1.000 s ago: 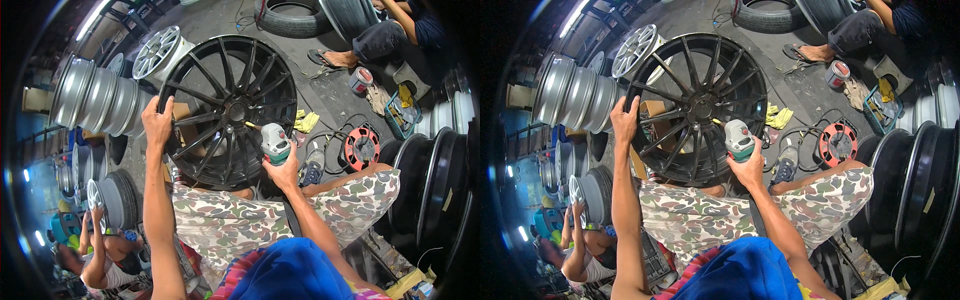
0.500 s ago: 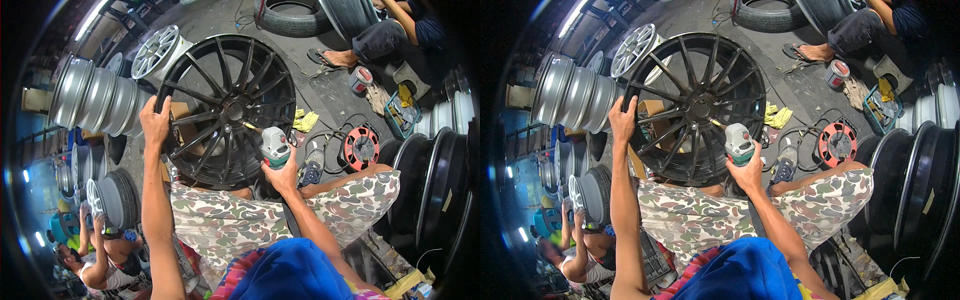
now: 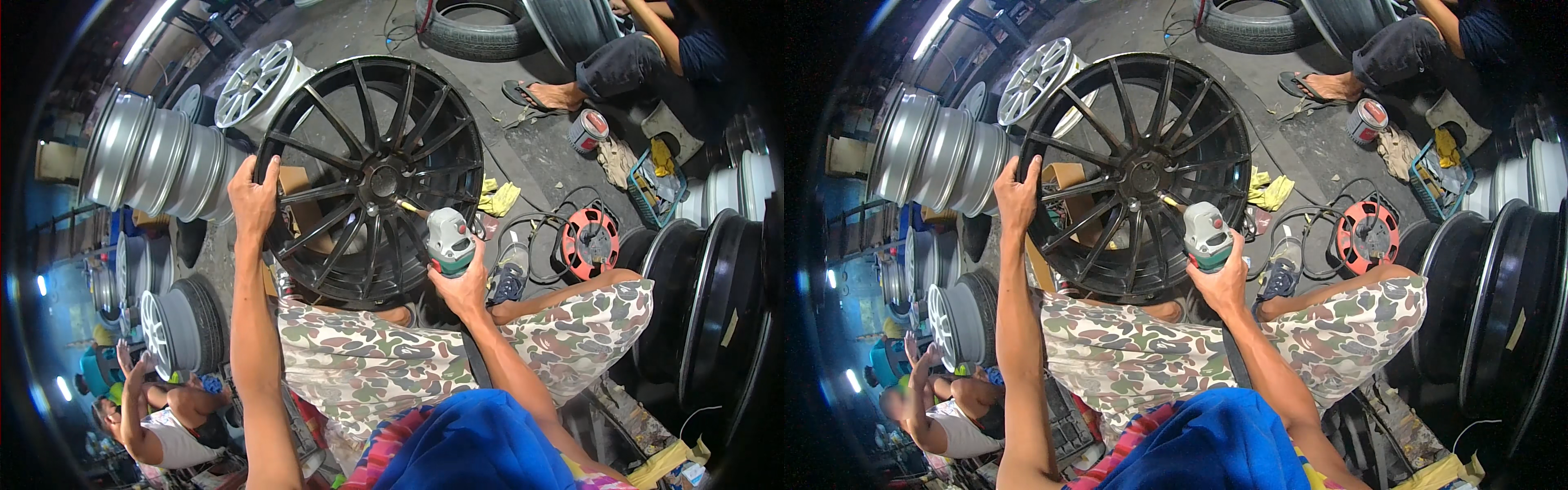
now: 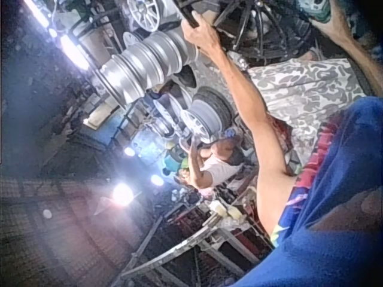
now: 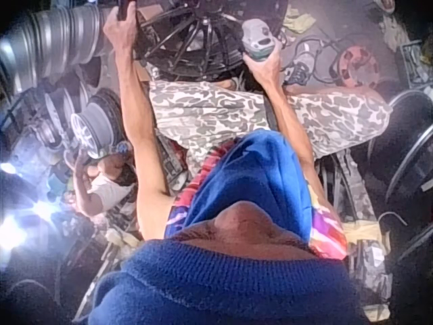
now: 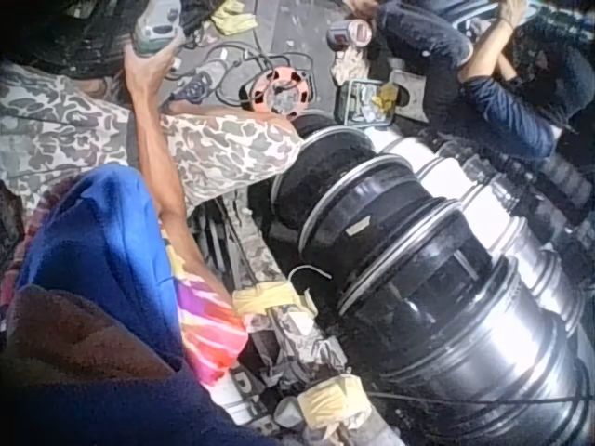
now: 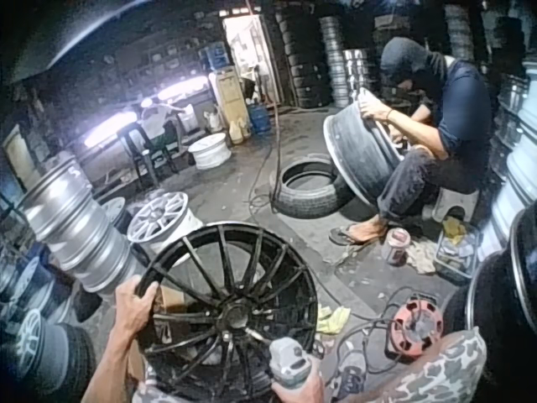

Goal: The person uses a power rotary tool to work on the center hub area of a black car rim held in their lap while sitting.

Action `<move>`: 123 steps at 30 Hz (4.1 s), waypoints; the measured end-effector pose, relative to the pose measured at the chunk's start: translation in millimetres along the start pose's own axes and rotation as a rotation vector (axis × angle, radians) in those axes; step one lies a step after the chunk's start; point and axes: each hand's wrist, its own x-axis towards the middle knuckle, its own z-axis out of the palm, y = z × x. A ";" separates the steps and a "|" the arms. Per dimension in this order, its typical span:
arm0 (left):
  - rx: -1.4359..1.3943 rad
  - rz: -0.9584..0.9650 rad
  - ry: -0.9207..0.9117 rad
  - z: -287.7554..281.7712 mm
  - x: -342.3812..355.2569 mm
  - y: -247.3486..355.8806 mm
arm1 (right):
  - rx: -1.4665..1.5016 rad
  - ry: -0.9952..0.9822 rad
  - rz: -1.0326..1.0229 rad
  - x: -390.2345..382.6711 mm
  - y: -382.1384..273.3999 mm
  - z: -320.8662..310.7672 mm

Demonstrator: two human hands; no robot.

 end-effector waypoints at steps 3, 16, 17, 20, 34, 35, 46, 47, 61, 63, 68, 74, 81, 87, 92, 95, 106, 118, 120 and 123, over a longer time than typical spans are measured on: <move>0.007 -0.003 -0.007 0.5 0.3 0.4 | -0.003 -0.001 0.016 0.2 -6.8 -0.4; 0.019 0.024 0.000 1.4 0.2 -6.0 | -0.014 -0.017 0.004 0.7 -3.9 -3.3; 0.018 0.024 -0.001 1.9 0.0 -5.8 | -0.015 -0.016 0.004 0.6 -3.4 -3.3; 0.008 -0.013 -0.002 2.2 -0.3 -2.0 | -0.028 0.003 -0.014 0.1 -2.8 -3.8; -0.012 -0.030 0.001 1.3 -1.8 5.5 | -0.005 -0.015 -0.010 10.5 -15.4 -2.4; -0.012 -0.031 0.001 1.3 -1.7 4.9 | -0.006 -0.016 -0.010 10.9 -15.6 -2.7; -0.006 -0.032 0.015 2.7 -0.5 -1.5 | 0.003 -0.010 -0.005 6.2 -14.2 -4.1; -0.005 -0.033 0.016 2.9 -1.2 -0.7 | 0.003 -0.011 -0.006 6.1 -16.6 -3.8; -0.026 -0.067 -0.002 1.6 -1.2 -1.5 | -0.027 -0.001 -0.009 7.8 -13.2 -5.5; -0.016 -0.056 0.001 0.9 -0.6 -3.4 | -0.014 -0.001 0.003 7.8 -13.0 -5.3; -0.042 -0.064 0.000 2.7 -1.7 2.0 | -0.002 -0.017 0.016 14.0 -20.6 -5.1; 0.008 -0.061 -0.014 0.1 -0.3 1.2 | -0.027 0.017 -0.024 8.4 -12.8 -2.1; 0.008 -0.038 0.000 2.3 0.4 0.9 | -0.065 -0.005 -0.015 12.7 -17.7 -5.5; -0.004 -0.030 0.004 2.1 -0.6 -0.5 | -0.051 0.027 -0.050 11.9 -18.6 -4.2; -0.020 -0.058 -0.006 0.4 0.9 7.6 | -0.099 0.024 -0.051 11.4 -18.1 -2.2; 0.005 -0.074 -0.023 -1.4 -0.2 3.4 | -0.056 0.012 -0.005 8.8 -16.8 -4.9; 0.044 -0.044 0.006 7.8 13.9 -12.4 | -0.028 0.116 0.000 6.8 -22.4 -40.3; 0.053 -0.060 -0.025 8.9 19.7 18.3 | -0.108 0.024 -0.041 18.8 -8.4 -20.4; 0.055 -0.094 -0.033 7.7 17.5 18.5 | -0.075 0.005 -0.022 21.5 -12.2 -18.7; 0.080 -0.043 -0.006 6.9 15.4 14.9 | -0.109 -0.014 0.005 23.9 -17.4 -16.6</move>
